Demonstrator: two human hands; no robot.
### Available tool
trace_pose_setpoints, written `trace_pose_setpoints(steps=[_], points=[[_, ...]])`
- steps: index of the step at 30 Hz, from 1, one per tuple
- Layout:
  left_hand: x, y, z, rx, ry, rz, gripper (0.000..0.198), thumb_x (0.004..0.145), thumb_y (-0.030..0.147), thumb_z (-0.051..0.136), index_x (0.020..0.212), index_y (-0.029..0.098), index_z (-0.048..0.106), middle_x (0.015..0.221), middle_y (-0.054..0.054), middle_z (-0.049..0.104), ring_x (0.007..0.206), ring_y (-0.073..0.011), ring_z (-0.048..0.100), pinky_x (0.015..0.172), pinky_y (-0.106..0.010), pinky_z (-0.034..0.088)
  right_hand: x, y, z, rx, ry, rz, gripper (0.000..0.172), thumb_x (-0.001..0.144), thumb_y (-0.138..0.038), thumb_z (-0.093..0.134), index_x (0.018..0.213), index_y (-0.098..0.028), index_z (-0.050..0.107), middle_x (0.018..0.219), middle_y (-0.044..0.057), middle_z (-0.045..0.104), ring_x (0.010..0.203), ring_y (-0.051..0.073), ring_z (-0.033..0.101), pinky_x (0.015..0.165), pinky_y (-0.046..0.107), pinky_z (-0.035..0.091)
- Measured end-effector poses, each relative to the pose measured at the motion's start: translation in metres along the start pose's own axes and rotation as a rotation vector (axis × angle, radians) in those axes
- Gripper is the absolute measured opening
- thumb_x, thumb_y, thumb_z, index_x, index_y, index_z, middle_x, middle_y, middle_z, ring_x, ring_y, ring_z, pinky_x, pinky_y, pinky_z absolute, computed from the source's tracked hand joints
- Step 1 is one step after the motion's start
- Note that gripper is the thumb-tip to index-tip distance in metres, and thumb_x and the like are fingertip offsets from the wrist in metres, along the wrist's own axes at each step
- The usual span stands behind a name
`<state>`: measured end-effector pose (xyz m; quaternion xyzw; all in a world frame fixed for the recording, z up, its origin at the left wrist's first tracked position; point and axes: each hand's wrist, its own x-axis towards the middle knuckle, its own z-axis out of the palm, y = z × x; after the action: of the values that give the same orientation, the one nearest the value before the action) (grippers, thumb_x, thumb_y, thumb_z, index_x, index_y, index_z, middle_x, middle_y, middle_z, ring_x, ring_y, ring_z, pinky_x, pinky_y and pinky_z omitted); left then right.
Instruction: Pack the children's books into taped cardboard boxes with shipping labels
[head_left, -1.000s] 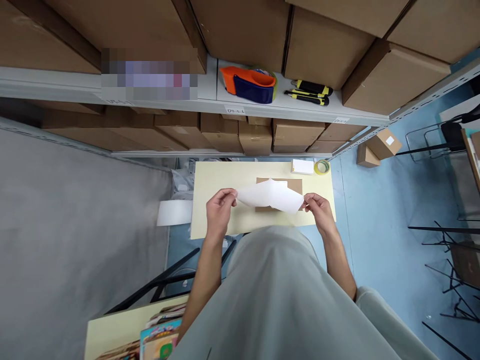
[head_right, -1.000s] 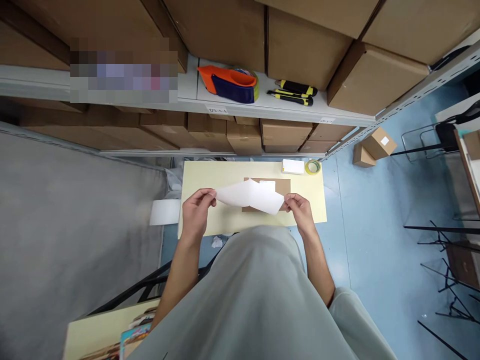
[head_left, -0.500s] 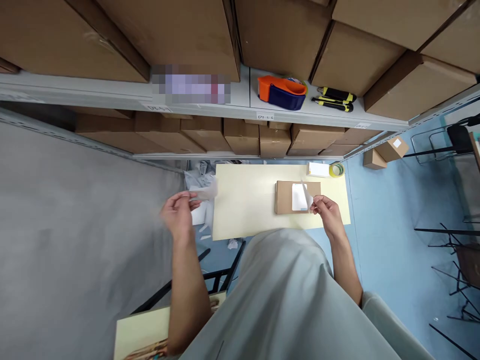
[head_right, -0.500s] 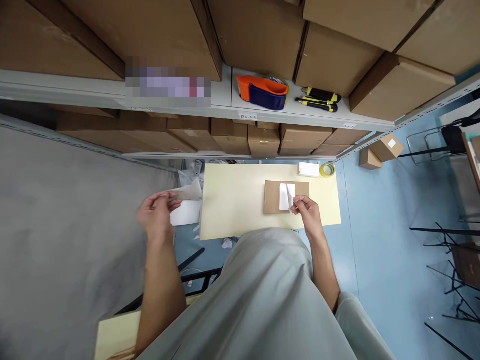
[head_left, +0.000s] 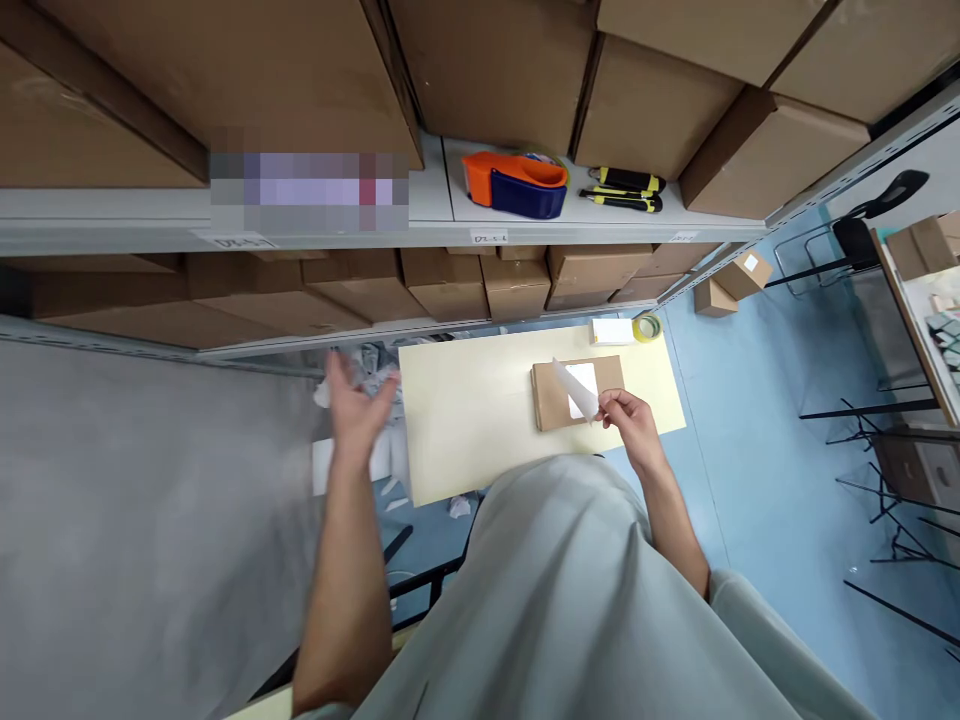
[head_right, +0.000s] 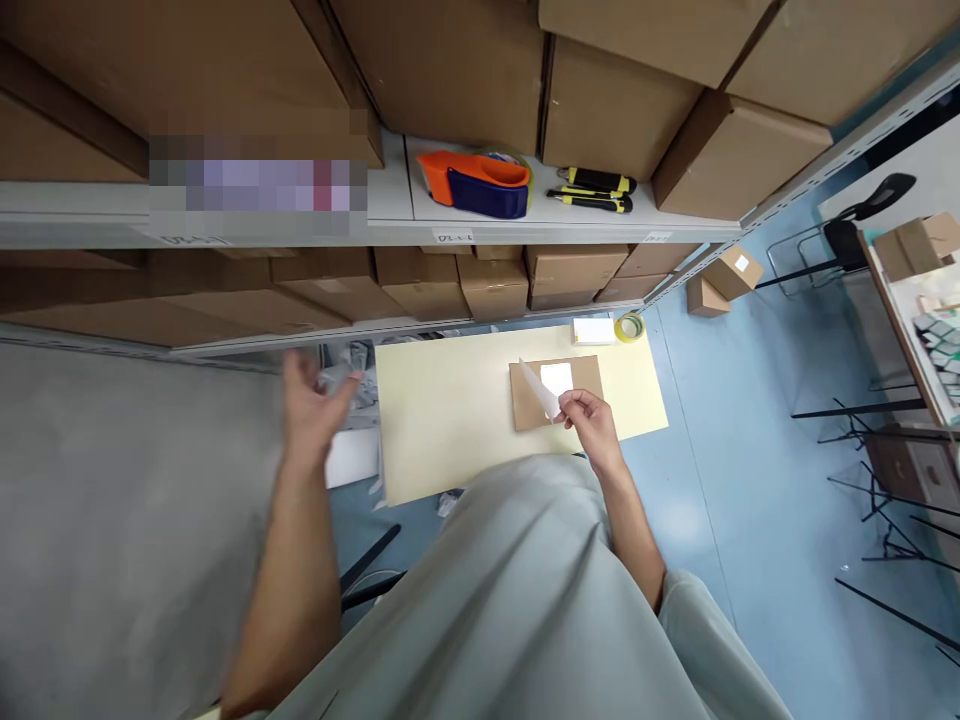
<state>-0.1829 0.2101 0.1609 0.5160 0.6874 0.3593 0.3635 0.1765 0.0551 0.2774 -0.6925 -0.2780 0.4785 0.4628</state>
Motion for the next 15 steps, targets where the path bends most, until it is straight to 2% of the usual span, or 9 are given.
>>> trace_pose_setpoints(steps=[1,3,5,7,10,13,15], points=[[-0.015,0.011,0.018,-0.101,-0.053,-0.082,0.076,0.081,0.055,0.086,0.141,0.02,0.054,0.157,-0.019,0.06,0.154,-0.0365,0.051,0.125,-0.056,0.042,0.002,0.001,-0.001,-0.018,-0.006,-0.005,0.021,0.08,-0.042,0.073,0.08,-0.021,0.072,0.075,0.002,0.069,0.072,0.018,0.065,0.067,0.031,0.049],[-0.051,0.038,0.055,-0.271,-0.27,-0.099,0.073,0.077,0.062,0.088,0.131,0.021,0.062,0.146,-0.018,0.069,0.145,-0.035,0.061,0.125,-0.055,0.043,0.006,0.003,-0.005,-0.063,-0.003,-0.027,0.023,0.082,-0.044,0.072,0.082,-0.021,0.071,0.075,0.002,0.068,0.071,0.018,0.065,0.067,0.031,0.05],[-0.09,0.07,0.085,-0.424,-0.498,-0.106,0.067,0.078,0.069,0.085,0.12,0.02,0.069,0.133,-0.018,0.076,0.132,-0.0336,0.07,0.12,-0.053,0.05,0.009,0.005,-0.009,-0.137,0.03,-0.087,0.025,0.086,-0.046,0.07,0.084,-0.022,0.07,0.075,0.001,0.068,0.07,0.018,0.065,0.067,0.031,0.051],[-0.123,0.101,0.107,-0.525,-0.621,-0.185,0.061,0.082,0.072,0.08,0.113,0.02,0.072,0.128,-0.018,0.079,0.122,-0.032,0.074,0.11,-0.05,0.057,0.008,0.005,-0.013,-0.255,0.067,-0.207,0.025,0.092,-0.046,0.067,0.085,-0.022,0.068,0.08,0.002,0.068,0.072,0.017,0.064,0.067,0.03,0.052],[-0.154,0.135,0.125,-0.647,-0.67,-0.305,0.055,0.084,0.07,0.08,0.108,0.02,0.072,0.128,-0.016,0.078,0.113,-0.0296,0.077,0.102,-0.047,0.062,0.001,0.006,-0.019,-0.471,0.04,-0.478,0.02,0.102,-0.036,0.061,0.09,-0.023,0.068,0.089,0.004,0.07,0.077,0.017,0.065,0.071,0.03,0.054],[-0.167,0.154,0.135,-0.726,-0.593,-0.381,0.052,0.082,0.067,0.083,0.101,0.021,0.07,0.12,-0.012,0.078,0.107,-0.0268,0.076,0.097,-0.045,0.063,-0.006,0.011,-0.025,-0.65,-0.051,-0.748,0.015,0.107,-0.025,0.057,0.097,-0.024,0.068,0.092,0.006,0.072,0.084,0.019,0.068,0.076,0.031,0.056],[-0.172,0.161,0.141,-0.739,-0.537,-0.4,0.049,0.082,0.066,0.084,0.096,0.022,0.067,0.109,-0.008,0.077,0.102,-0.0243,0.075,0.094,-0.041,0.063,-0.007,0.017,-0.031,-0.725,-0.075,-0.872,0.013,0.107,-0.02,0.058,0.101,-0.024,0.069,0.092,0.006,0.073,0.085,0.019,0.069,0.076,0.031,0.056]])
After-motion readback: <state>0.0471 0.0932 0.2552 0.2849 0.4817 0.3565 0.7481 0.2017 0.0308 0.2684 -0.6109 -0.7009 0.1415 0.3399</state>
